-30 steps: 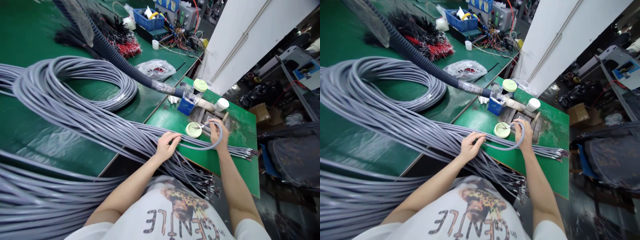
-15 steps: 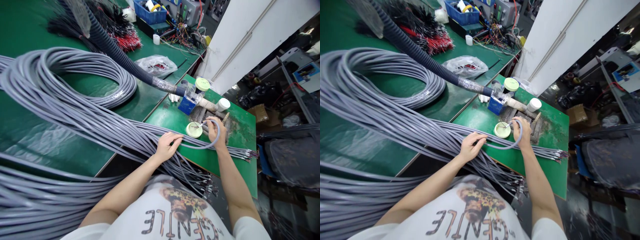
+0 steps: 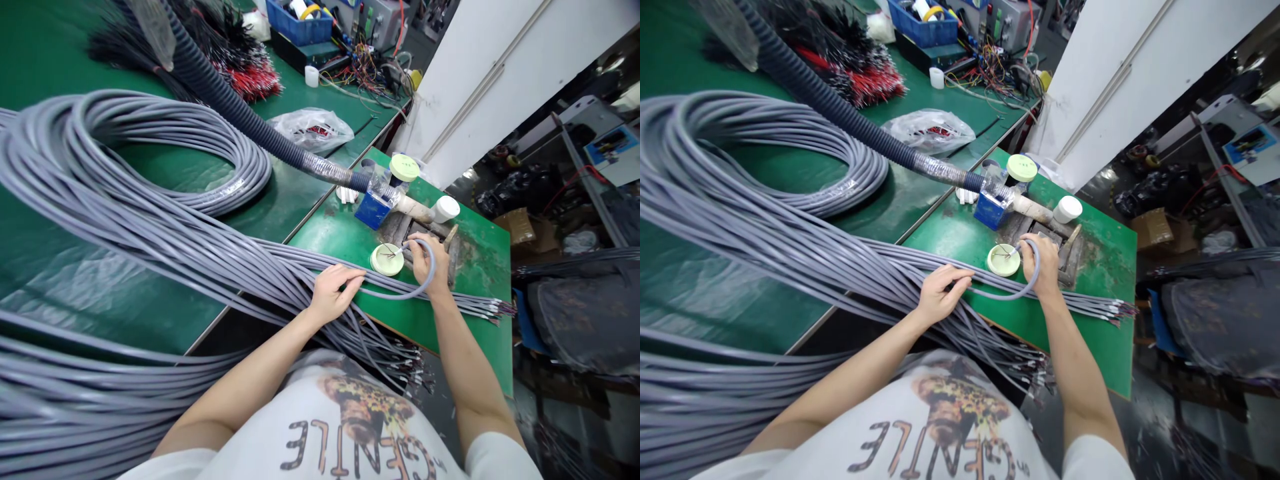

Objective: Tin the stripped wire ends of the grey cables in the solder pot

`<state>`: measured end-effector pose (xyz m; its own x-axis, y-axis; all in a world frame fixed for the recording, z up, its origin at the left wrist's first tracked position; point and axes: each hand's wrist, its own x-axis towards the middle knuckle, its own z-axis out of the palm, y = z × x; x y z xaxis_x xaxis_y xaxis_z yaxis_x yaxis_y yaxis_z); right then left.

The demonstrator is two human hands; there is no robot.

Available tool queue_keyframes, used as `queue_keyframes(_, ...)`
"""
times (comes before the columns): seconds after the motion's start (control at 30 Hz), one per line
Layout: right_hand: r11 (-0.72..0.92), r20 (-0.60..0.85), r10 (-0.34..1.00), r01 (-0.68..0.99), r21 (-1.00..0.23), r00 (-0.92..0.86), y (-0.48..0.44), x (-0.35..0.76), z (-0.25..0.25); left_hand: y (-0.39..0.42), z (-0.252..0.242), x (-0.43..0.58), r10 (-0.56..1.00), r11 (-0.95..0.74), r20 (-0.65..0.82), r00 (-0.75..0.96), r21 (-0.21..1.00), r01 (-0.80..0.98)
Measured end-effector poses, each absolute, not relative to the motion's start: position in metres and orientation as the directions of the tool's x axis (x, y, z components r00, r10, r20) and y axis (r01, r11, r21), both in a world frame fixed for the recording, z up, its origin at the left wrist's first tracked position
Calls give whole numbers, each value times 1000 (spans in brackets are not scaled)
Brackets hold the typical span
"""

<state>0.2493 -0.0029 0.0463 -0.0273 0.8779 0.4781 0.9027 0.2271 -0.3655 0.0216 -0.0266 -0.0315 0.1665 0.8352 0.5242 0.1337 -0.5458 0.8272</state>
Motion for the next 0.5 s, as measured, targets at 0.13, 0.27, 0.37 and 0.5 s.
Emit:
queue_keyframes(0.13, 213, 462, 887, 899, -382, -14, -2, 250, 46, -26, -30, 21, 839, -539, 515, 176, 831, 139)
queue_keyframes(0.27, 217, 485, 875, 892, -396, 2, -6, 250, 51, -26, -30, 20, 838, -542, 518, 173, 829, 141)
queue_keyframes(0.37, 211, 546, 837, 907, -363, 24, -13, 251, 60, -26, -30, 20, 839, -539, 517, 171, 833, 127)
queue_keyframes(0.5, 137, 628, 774, 948, -287, 78, -20, 264, 70, -26, -29, 20, 842, -533, 510, 174, 838, 119)
